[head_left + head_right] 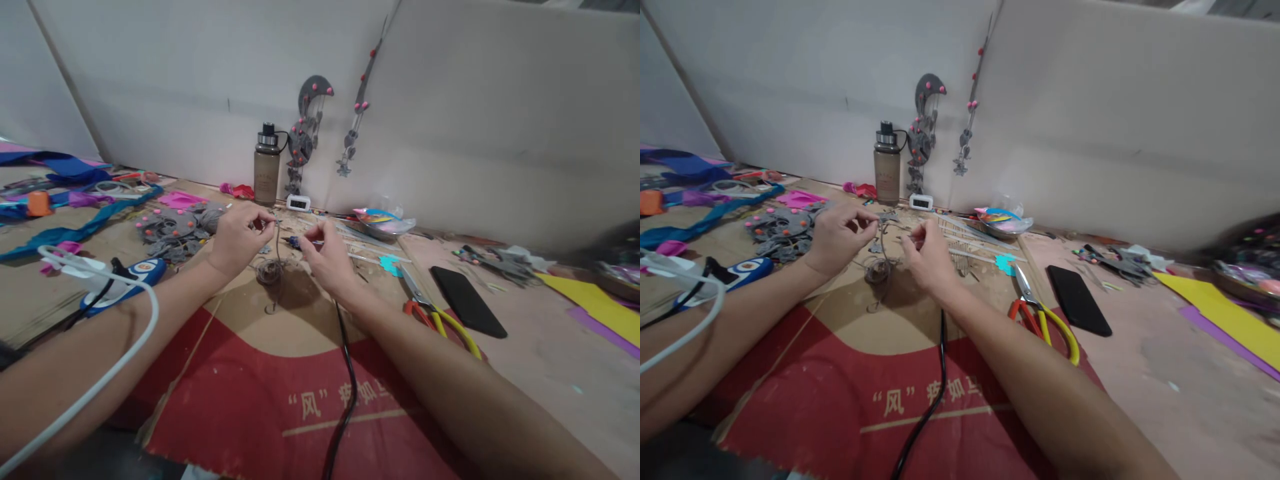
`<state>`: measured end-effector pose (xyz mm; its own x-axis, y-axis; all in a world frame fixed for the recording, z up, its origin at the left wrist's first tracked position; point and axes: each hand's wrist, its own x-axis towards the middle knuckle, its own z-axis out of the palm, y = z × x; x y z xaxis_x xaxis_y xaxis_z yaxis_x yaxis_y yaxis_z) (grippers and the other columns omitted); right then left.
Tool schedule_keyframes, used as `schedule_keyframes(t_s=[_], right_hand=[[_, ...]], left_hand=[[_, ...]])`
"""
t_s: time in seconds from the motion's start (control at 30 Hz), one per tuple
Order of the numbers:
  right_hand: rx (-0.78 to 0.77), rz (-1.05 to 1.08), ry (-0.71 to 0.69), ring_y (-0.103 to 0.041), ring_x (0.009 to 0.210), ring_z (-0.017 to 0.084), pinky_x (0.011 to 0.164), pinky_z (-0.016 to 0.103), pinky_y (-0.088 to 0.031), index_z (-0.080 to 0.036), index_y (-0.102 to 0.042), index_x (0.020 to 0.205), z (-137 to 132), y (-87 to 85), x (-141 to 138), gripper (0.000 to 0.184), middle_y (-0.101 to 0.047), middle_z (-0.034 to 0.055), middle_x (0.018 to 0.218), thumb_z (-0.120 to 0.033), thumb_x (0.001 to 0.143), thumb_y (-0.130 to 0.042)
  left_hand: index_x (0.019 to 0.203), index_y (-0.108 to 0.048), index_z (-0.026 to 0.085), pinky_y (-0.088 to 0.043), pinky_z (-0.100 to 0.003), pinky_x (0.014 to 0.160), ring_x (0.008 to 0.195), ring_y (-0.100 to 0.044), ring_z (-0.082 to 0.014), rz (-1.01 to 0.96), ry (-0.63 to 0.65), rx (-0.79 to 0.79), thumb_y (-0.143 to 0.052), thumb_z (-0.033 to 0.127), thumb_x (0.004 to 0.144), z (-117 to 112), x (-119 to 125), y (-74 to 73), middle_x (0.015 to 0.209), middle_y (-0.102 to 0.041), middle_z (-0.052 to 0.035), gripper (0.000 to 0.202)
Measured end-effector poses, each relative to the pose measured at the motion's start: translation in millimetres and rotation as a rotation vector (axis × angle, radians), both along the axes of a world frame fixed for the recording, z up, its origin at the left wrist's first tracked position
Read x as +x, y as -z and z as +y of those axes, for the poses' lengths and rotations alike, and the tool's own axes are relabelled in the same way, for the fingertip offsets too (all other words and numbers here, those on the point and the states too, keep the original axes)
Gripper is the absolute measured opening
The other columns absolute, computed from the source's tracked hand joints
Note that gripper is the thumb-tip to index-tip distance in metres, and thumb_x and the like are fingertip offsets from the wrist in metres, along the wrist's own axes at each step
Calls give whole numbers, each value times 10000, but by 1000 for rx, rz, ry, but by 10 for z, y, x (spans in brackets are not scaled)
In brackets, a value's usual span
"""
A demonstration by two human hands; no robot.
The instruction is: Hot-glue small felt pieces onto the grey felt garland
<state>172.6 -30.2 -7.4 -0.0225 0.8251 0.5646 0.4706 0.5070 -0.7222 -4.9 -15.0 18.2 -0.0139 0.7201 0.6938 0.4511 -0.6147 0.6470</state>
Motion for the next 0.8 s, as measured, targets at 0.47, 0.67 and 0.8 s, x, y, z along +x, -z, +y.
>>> schedule_keyframes(t_s=[0.47,0.67,0.8], right_hand=[[-153,293,-147,-458,644,100,607,249,-399,-200,-511,817,-20,-43,-169,121,-521,-25,740,-321,806,-508],[-101,280,-105,-426,607,96,584,245,-345,-180,-554,764,-44,-47,-150,145,-525,-30,676,-323,786,-553],[-105,287,-81,-430,601,93,576,242,-342,-177,-566,753,-33,-34,-143,159,-529,-33,665,-334,777,-573]], left_hand=[[728,-705,174,-397,-234,566,587,-530,-128,6,133,-156,-659,223,704,-65,128,9,643,-643,-20,71],[771,-682,141,-371,-231,488,483,-470,-96,-35,209,-291,-642,314,728,-63,132,15,583,-594,-6,183],[766,-653,136,-382,-230,487,472,-462,-87,-70,274,-337,-637,322,731,-52,134,29,579,-582,0,190]])
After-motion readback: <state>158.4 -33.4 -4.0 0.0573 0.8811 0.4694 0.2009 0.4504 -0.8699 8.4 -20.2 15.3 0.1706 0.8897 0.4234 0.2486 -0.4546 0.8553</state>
